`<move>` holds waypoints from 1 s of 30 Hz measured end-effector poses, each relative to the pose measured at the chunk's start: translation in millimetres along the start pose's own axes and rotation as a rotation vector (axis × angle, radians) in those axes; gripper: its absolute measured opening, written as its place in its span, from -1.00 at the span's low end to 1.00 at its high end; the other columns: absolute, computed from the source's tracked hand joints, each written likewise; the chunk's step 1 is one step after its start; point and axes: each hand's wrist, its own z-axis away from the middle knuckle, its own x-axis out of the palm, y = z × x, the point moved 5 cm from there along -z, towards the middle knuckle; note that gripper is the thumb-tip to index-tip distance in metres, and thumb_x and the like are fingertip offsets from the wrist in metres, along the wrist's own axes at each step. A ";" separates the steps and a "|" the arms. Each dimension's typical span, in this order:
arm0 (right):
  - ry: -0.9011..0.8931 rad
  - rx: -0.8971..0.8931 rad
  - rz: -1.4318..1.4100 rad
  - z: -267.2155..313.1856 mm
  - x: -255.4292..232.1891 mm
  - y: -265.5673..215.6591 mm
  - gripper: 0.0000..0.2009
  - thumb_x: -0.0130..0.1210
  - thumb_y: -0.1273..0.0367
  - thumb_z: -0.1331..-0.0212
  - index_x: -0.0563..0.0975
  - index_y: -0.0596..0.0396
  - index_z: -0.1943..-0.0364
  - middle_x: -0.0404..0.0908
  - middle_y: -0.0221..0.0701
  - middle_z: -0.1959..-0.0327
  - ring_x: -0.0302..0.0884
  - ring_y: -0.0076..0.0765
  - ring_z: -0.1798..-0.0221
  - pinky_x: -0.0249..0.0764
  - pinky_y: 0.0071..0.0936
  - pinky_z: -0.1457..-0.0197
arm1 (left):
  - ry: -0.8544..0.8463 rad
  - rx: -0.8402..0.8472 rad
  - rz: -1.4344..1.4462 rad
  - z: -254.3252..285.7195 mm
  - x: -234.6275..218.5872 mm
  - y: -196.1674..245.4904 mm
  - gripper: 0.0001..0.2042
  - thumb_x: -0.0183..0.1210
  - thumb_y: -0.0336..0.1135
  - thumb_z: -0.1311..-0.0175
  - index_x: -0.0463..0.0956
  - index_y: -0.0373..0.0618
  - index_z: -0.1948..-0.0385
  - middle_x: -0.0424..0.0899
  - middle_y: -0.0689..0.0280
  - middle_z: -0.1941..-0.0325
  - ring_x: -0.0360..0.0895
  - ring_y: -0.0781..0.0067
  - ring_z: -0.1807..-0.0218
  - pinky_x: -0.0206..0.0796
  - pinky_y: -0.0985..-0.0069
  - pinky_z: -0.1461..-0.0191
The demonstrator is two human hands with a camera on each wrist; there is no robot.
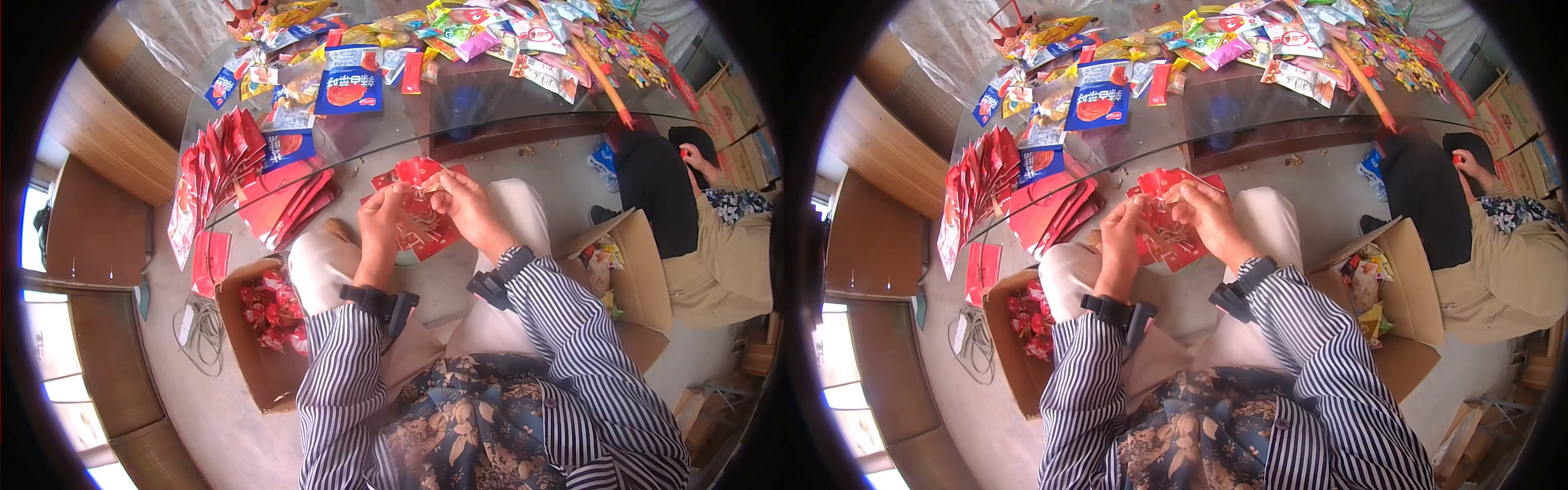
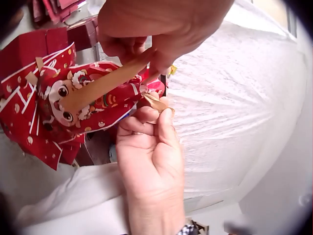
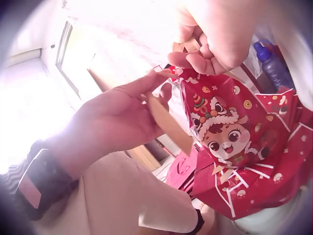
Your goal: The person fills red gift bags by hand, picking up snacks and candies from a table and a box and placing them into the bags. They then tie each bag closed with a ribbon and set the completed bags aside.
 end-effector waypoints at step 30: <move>0.006 -0.203 0.320 5.3 17.8 -9.7 -0.80 0.08 0.43 -0.34 0.54 0.18 0.02 0.57 -0.52 0.42 0.44 -0.71 0.42 0.42 -0.73 0.32 | 0.040 0.078 -0.352 20.0 -0.6 16.1 -0.85 0.23 -0.38 -0.27 0.64 -0.26 0.25 0.64 0.38 0.45 0.48 0.69 0.51 0.31 0.64 0.49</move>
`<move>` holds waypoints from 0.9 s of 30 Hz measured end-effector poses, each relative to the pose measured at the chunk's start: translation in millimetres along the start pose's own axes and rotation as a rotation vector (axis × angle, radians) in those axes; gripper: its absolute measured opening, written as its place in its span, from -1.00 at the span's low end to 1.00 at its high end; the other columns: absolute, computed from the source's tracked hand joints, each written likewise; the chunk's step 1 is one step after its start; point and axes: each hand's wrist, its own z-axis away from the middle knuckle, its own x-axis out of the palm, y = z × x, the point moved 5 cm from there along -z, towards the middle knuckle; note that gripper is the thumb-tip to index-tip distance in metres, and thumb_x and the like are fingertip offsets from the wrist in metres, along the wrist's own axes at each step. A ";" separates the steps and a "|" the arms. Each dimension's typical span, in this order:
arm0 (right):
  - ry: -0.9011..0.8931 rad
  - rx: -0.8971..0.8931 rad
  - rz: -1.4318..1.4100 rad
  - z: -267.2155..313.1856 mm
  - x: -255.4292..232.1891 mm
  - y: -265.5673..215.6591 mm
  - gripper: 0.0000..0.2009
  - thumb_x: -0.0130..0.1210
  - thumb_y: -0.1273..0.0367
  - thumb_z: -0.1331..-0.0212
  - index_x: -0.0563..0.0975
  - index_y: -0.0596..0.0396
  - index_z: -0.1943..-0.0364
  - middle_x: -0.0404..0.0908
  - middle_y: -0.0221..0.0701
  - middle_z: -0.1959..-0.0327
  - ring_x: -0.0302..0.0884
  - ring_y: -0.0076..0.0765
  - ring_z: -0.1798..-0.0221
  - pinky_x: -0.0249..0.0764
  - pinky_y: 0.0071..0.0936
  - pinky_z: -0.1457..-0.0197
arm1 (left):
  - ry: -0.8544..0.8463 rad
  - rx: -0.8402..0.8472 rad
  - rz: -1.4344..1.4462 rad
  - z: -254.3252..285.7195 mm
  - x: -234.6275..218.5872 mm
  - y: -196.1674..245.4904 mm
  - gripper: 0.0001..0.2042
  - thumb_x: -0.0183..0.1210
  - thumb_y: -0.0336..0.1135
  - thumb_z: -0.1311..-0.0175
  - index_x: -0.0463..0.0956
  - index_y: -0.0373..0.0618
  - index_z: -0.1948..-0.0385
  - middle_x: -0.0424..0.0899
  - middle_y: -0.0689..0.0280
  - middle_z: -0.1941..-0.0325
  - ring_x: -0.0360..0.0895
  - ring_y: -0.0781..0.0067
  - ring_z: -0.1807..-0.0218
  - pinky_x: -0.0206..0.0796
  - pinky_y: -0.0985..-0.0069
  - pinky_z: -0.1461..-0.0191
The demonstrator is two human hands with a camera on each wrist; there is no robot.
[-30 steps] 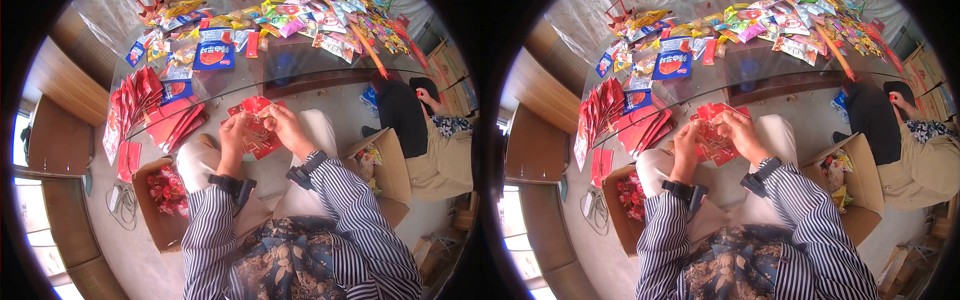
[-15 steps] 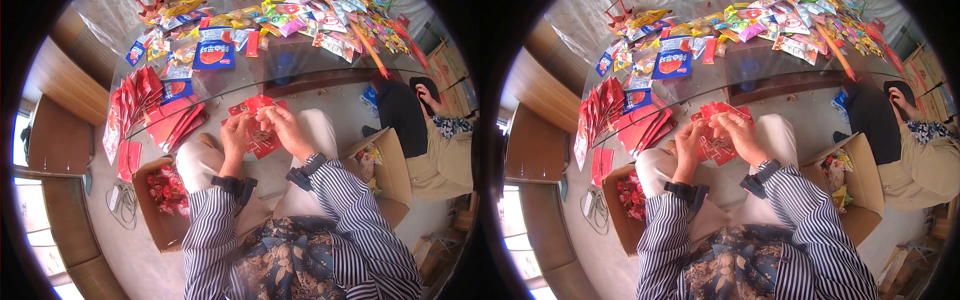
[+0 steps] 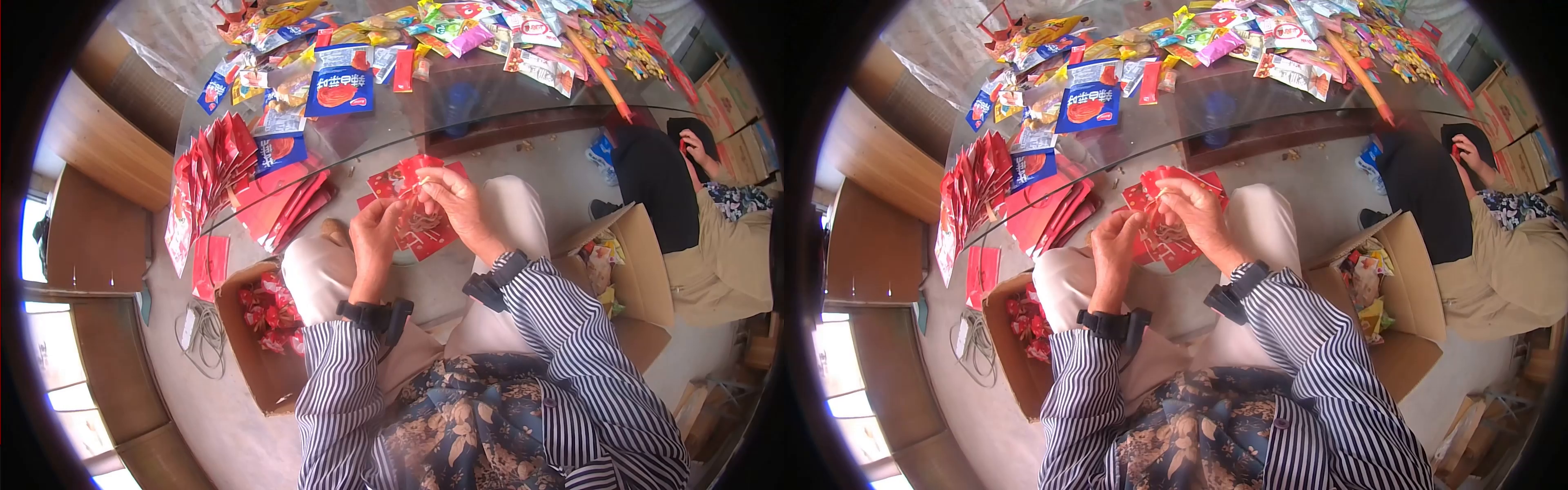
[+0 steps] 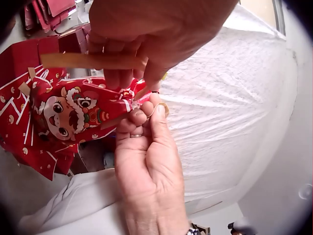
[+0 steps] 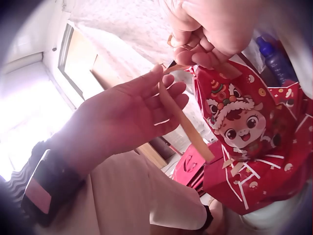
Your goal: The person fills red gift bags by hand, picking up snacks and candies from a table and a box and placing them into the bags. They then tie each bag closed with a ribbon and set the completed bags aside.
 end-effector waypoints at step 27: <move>0.017 -0.028 0.116 -2.6 1.5 2.1 -0.94 0.15 0.45 -0.29 0.55 0.14 0.26 0.59 -0.53 0.43 0.44 -0.74 0.46 0.39 -0.71 0.38 | 0.095 0.224 -0.080 0.8 8.2 -4.5 -0.88 0.20 -0.51 -0.20 0.63 -0.18 0.26 0.69 0.35 0.41 0.55 0.65 0.41 0.38 0.62 0.32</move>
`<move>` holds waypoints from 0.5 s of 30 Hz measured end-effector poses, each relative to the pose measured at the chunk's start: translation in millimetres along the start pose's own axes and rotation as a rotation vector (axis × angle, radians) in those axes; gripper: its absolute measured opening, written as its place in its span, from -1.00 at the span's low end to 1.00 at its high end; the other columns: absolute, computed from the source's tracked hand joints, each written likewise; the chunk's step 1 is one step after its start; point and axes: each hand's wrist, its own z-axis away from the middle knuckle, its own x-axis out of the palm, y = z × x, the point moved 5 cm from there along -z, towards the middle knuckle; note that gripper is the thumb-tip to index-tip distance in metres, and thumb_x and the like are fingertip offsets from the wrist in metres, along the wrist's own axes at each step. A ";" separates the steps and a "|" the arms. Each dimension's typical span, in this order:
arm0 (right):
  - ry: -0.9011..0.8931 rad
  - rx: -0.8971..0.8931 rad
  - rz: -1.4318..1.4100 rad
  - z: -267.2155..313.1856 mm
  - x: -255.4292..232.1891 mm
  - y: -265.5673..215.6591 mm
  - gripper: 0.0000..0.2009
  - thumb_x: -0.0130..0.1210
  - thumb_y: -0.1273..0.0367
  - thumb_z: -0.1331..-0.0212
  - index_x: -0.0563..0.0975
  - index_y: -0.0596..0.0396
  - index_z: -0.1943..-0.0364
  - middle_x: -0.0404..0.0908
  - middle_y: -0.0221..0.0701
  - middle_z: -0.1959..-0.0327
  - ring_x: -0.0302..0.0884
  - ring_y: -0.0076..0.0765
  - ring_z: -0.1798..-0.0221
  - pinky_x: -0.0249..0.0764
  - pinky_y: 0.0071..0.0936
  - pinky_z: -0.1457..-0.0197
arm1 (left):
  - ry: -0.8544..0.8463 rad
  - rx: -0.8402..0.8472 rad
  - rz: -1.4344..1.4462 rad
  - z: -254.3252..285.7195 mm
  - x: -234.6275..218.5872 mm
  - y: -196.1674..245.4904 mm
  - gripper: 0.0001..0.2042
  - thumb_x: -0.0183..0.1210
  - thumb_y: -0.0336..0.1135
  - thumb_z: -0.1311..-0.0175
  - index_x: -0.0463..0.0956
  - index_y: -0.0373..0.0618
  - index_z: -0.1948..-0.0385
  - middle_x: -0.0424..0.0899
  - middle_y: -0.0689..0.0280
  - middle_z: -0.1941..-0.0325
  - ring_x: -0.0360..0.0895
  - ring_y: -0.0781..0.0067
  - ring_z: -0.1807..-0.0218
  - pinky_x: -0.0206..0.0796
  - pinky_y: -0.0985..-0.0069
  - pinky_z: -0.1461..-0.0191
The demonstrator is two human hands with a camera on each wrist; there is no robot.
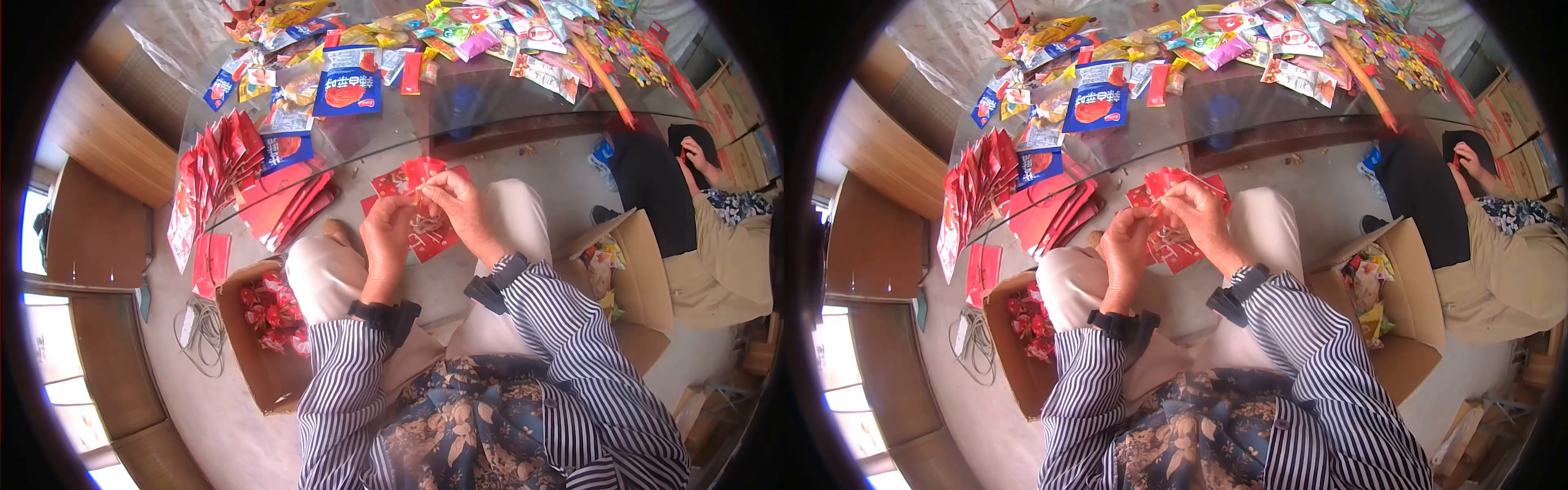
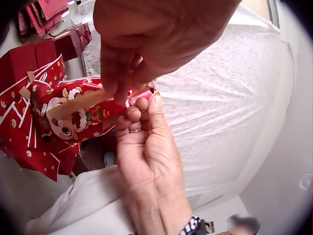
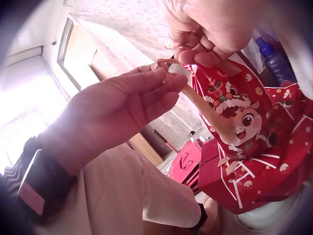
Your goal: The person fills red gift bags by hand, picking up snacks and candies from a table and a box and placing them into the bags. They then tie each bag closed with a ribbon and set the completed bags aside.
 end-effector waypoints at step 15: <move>-0.035 -0.039 0.099 3.9 2.0 0.1 -0.84 0.06 0.42 -0.36 0.62 0.14 0.11 0.59 -0.55 0.40 0.45 -0.75 0.39 0.52 -0.70 0.34 | -0.042 -0.083 0.301 -8.2 14.4 -26.0 -0.86 0.18 -0.57 -0.22 0.67 -0.20 0.24 0.63 0.39 0.24 0.53 0.63 0.21 0.36 0.64 0.11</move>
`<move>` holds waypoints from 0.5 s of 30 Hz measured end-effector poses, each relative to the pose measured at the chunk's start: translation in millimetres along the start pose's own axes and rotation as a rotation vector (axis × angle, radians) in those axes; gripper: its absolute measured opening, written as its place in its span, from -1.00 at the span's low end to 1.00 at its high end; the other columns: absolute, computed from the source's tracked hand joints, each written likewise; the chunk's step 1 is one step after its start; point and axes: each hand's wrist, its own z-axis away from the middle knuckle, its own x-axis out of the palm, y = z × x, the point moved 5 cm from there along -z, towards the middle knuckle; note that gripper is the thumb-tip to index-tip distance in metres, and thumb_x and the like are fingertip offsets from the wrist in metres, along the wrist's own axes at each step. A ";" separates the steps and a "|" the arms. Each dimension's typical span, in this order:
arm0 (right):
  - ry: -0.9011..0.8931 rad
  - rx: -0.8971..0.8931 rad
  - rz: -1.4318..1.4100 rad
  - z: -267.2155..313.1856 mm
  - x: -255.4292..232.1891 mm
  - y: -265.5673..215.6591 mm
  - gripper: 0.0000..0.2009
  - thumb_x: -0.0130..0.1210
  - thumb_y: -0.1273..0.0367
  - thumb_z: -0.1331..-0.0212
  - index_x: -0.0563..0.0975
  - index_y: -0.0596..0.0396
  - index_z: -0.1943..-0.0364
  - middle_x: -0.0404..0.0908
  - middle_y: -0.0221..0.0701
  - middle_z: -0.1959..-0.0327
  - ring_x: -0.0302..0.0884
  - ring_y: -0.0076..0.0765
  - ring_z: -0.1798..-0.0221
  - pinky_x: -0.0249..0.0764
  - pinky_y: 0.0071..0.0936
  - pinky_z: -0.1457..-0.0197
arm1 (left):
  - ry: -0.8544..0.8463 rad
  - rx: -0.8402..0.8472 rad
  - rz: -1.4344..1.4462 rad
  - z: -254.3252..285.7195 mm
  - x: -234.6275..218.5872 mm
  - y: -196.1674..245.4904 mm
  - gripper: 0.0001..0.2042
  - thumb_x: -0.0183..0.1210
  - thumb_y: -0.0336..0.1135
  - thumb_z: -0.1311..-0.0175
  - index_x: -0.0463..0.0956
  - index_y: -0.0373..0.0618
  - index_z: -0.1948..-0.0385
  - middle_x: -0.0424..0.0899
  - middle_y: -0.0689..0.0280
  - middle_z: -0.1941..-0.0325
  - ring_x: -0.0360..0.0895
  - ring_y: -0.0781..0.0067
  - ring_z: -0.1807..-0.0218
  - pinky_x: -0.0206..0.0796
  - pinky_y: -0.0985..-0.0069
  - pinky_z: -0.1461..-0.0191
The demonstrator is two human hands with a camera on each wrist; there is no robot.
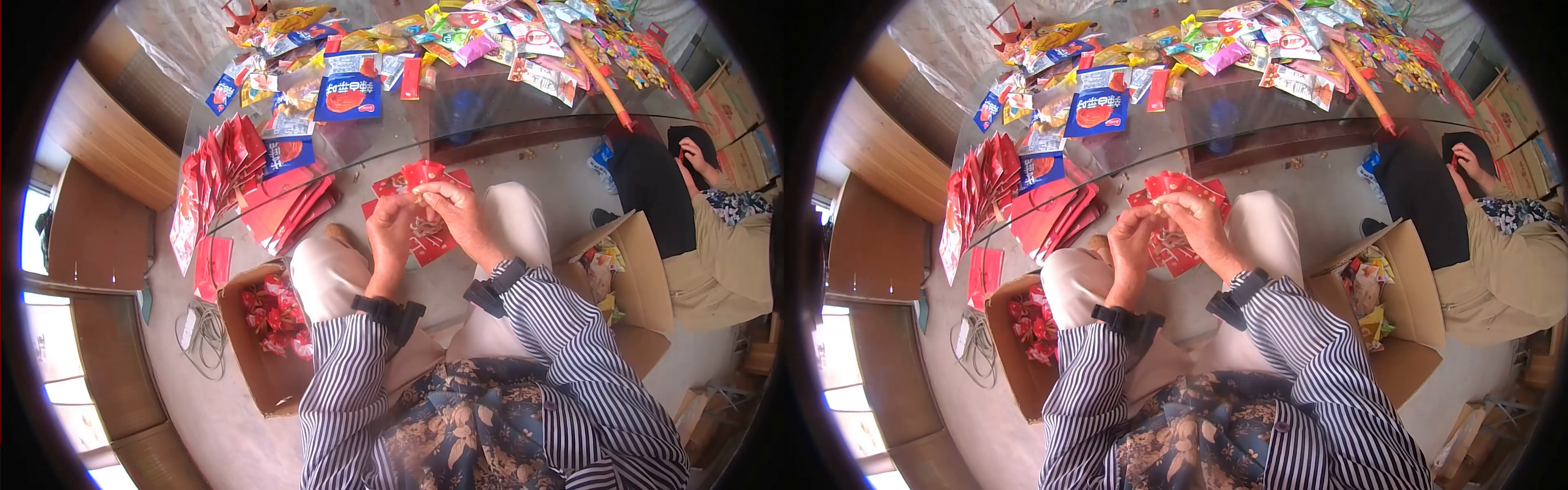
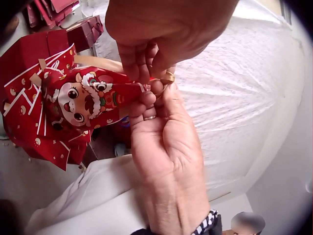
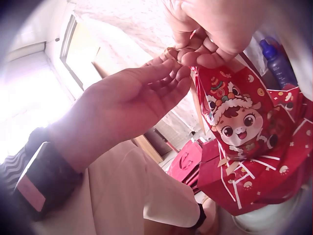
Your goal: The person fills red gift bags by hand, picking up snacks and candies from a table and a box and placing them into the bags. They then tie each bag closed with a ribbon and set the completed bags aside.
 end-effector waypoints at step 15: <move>-0.026 0.045 0.027 0.2 -4.4 7.6 -0.81 -0.01 0.47 -0.37 0.59 0.15 0.04 0.56 -0.57 0.35 0.50 -0.70 0.35 0.52 -0.68 0.24 | -0.043 0.120 -0.085 0.6 6.8 6.0 -0.86 0.18 -0.59 -0.22 0.69 -0.16 0.29 0.65 0.34 0.27 0.56 0.55 0.18 0.39 0.59 0.04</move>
